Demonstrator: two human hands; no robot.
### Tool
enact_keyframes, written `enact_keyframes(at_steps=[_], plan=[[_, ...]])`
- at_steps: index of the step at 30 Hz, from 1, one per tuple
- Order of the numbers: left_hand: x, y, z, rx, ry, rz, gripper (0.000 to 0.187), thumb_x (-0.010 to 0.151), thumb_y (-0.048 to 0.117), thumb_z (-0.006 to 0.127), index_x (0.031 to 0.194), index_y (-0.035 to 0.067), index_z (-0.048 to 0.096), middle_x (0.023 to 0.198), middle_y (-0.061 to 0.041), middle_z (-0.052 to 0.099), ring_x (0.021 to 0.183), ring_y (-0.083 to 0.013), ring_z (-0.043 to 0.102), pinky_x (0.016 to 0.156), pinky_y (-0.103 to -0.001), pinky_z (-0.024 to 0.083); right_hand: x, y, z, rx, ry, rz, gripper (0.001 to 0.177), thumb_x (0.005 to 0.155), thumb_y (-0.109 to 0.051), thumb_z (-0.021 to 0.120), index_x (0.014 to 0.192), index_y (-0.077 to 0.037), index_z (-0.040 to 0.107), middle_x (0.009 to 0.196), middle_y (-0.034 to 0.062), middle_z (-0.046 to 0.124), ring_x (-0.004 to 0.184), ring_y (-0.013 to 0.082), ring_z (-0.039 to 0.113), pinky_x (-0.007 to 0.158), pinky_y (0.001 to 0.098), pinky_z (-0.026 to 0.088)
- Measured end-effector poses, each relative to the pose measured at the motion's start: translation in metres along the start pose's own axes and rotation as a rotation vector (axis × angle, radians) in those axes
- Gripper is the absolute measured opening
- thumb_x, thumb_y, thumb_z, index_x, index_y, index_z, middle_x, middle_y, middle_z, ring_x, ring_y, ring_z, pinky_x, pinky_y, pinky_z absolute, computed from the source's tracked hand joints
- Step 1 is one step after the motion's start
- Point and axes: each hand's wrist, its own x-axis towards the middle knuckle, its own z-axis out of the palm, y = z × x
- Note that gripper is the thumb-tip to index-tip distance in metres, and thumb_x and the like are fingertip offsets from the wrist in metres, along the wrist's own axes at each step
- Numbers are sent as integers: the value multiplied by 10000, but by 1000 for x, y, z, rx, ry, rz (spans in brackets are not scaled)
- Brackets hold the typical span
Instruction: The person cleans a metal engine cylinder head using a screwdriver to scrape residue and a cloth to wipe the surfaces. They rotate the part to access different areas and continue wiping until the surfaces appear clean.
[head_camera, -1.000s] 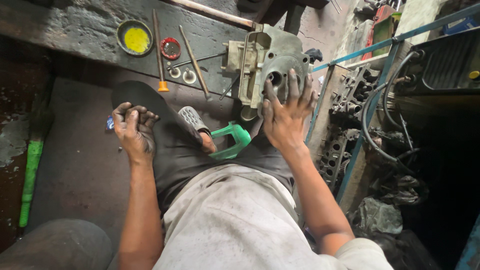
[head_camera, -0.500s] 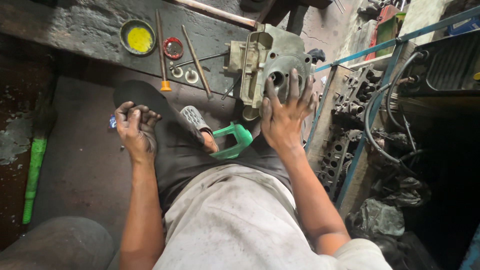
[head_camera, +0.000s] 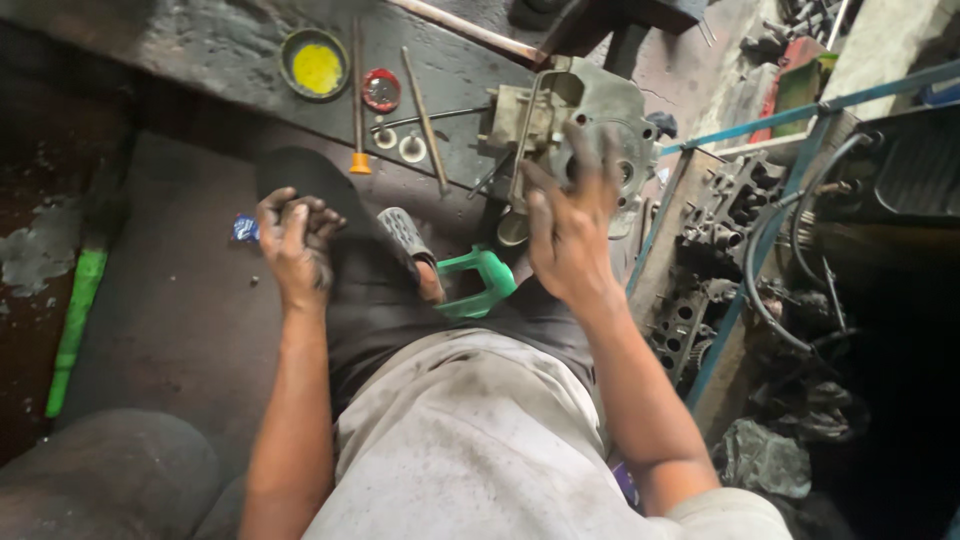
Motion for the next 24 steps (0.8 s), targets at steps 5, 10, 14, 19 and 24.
enact_keyframes(at_steps=[5, 10, 14, 19, 24], plan=[[3, -5, 2, 49, -18, 31, 250, 1048, 45, 540, 1292, 69, 491, 1018, -117, 656, 847, -212, 682, 820, -414, 620, 90, -16, 16, 287, -419, -239, 472, 1109, -270, 337, 1421, -190, 681, 1717, 166, 213, 1591, 486, 14, 1298, 600, 89], [0, 0, -4, 20, -13, 46, 251, 1048, 53, 538, 1292, 66, 481, 1011, -114, 654, 846, -206, 685, 809, -401, 614, 165, -23, 70, 21, -560, -217, 533, 1010, -307, 313, 1309, -176, 734, 1687, 142, 161, 1538, 462, -24, 1219, 612, 68], [1, 1, -9, 13, 0, 51, 253, 1039, 52, 545, 1282, 65, 474, 1002, -113, 653, 829, -207, 687, 784, -397, 616, 177, -15, 104, -154, -638, -247, 605, 1041, -367, 320, 1072, 76, 731, 1718, 152, 144, 1557, 459, -32, 1251, 594, 67], [1, 0, -8, 28, -1, 54, 234, 1051, 64, 539, 1277, 56, 479, 1000, -113, 653, 819, -199, 682, 784, -384, 619, 181, -6, 125, -154, -634, -193, 601, 1011, -350, 313, 1044, 79, 732, 1705, 153, 145, 1553, 449, -27, 1244, 588, 67], [4, 2, 1, 21, -19, 48, 229, 1048, 62, 536, 1269, 50, 477, 994, -112, 647, 815, -203, 685, 786, -381, 620, 186, 0, 126, -48, -614, -230, 578, 1007, -341, 291, 1170, -53, 764, 1677, 165, 162, 1528, 461, -7, 1227, 594, 62]])
